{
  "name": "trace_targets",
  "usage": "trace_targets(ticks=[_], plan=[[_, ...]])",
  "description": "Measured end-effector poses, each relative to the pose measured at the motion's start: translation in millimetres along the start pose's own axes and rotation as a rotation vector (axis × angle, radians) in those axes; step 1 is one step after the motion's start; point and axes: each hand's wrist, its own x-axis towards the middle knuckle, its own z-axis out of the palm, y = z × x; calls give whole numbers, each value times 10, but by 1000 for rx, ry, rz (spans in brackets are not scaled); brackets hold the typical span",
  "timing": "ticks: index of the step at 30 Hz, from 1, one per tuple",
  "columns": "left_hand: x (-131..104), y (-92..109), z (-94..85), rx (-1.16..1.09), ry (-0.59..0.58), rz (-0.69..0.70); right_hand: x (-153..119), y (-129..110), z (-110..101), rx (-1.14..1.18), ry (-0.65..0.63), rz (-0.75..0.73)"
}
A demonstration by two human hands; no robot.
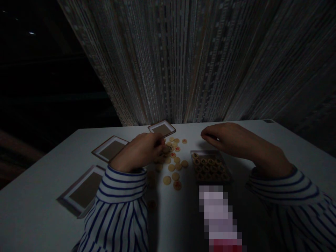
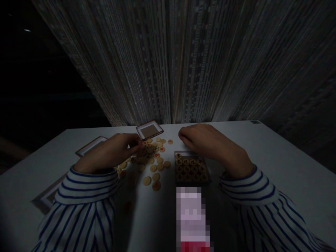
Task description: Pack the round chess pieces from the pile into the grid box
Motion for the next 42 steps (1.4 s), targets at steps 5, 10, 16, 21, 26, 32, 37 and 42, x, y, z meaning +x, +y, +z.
trace_targets(ticks=[5, 10, 16, 21, 26, 32, 37, 42], plan=[[-9, -7, -10, 1, -8, 5, 2, 2, 9, 6, -14, 8], [-22, -27, -1, -18, 1, 5, -2, 16, 28, 10, -1, -6], [-27, -35, -17, -19, 20, -15, 7, 18, 37, 5, -11, 2], [-19, -47, -23, -43, 38, -10, 14, 8, 47, 4, -11, -8], [-19, -50, -33, -93, 64, -32, 20, -20, 36, 1, 55, -25], [-27, -159, -35, -99, 160, -50, 39, -38, 85, 17, 132, -81], [-13, -303, 7, -95, 210, -75, 115, -75, 177, 84, 147, -105], [-17, -376, 30, 0, 103, -199, 349, -139, 279, 130, 16, -123]])
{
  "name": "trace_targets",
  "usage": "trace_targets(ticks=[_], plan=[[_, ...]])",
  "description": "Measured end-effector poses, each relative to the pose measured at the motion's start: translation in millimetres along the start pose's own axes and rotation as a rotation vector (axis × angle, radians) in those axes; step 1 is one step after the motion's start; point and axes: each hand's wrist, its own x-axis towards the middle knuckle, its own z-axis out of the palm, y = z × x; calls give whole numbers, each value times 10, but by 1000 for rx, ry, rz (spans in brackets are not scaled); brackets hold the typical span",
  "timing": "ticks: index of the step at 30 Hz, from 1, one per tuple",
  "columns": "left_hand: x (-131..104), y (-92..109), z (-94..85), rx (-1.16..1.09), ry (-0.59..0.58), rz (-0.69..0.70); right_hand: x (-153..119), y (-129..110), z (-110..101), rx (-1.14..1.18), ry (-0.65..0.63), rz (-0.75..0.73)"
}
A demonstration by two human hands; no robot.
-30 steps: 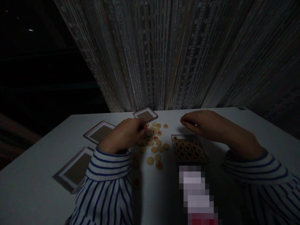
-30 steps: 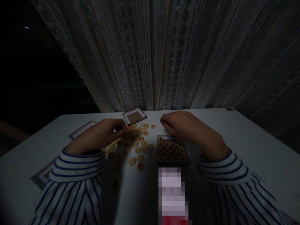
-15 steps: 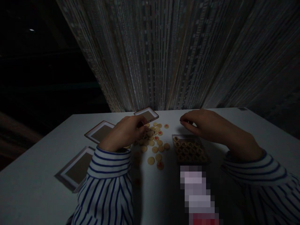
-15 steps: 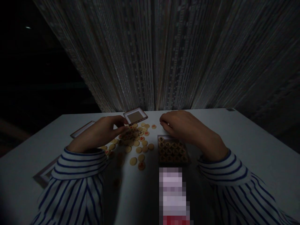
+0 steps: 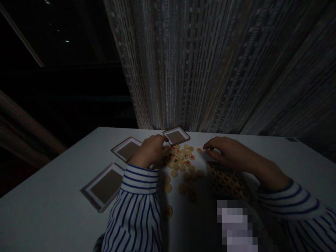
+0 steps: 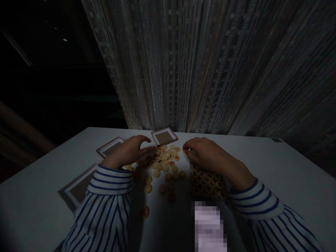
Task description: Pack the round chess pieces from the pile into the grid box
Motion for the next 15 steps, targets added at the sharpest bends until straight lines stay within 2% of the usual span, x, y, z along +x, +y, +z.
trace_targets(ticks=[3, 8, 15], plan=[[0, -26, 14, 33, -56, -44, 178, 7, 92, 44, -102, -13], [37, -65, 79, 34, -55, -22, 409, 17, 294, 54, -242, -98], [66, -29, 118, 44, -89, -35, 580, -39, 473, 29, -297, -92]])
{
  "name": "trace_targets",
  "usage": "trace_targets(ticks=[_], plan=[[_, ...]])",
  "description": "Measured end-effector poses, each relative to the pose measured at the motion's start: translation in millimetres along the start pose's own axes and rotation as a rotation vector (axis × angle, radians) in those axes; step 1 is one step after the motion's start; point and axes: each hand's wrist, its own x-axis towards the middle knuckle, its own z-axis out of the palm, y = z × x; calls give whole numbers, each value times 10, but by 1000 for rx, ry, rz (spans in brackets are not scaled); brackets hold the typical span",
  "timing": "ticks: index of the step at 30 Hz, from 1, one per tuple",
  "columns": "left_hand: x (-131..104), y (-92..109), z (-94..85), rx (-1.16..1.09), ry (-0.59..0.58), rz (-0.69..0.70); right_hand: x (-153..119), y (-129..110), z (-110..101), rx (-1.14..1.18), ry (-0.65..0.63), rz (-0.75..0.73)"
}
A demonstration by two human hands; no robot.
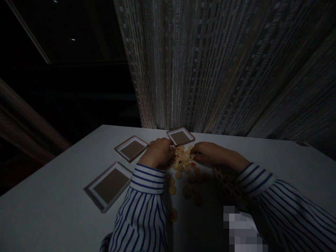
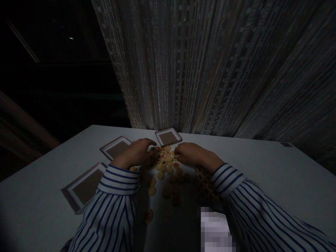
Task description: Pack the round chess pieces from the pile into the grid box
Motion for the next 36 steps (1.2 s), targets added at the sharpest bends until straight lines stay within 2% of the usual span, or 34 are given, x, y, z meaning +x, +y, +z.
trace_targets(ticks=[9, 19, 24, 36], plan=[[12, 5, 24, 1, 0, 14, 200, -103, 121, -37, -23, -49], [54, -13, 62, 20, 8, 35, 228, -111, 161, -25, -27, -35], [88, 52, 92, 42, 2, 43, 160, -55, 182, 3, 5, 1], [128, 181, 231, -20, 15, 120, -90, 40, 152, 275, 185, 42]])
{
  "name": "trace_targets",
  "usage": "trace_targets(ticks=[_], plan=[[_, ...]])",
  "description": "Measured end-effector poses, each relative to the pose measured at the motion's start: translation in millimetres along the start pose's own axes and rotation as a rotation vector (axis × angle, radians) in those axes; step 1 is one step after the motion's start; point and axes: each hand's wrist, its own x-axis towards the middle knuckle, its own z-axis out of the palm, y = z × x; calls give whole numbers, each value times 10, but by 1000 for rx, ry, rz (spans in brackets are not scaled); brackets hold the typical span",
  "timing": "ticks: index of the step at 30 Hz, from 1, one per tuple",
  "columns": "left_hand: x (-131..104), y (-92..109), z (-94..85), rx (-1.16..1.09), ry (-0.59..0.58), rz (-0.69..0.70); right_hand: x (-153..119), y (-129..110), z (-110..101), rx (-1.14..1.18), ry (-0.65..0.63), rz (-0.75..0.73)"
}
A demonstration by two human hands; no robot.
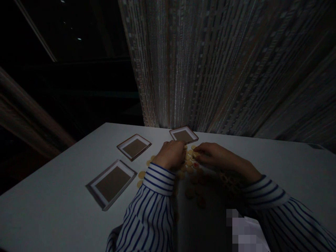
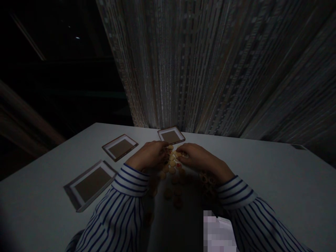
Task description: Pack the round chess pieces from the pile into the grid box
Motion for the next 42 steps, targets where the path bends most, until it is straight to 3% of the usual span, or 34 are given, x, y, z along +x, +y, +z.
trace_targets(ticks=[12, 19, 26, 33, 42], plan=[[28, 4, 20, -120, 104, 80, -46, 18, -79, 393, 122, 81], [54, 56, 9, -189, 223, 150, -26, -35, -132, 792, 146, 115], [51, 130, -31, -249, 327, 176, -37, -49, -168, 935, 182, 181], [47, 148, -53, -366, 311, 197, -36, -39, -179, 899, 196, 230], [67, 136, -51, -953, 163, 182, -95, -146, -262, 734, 306, 107]])
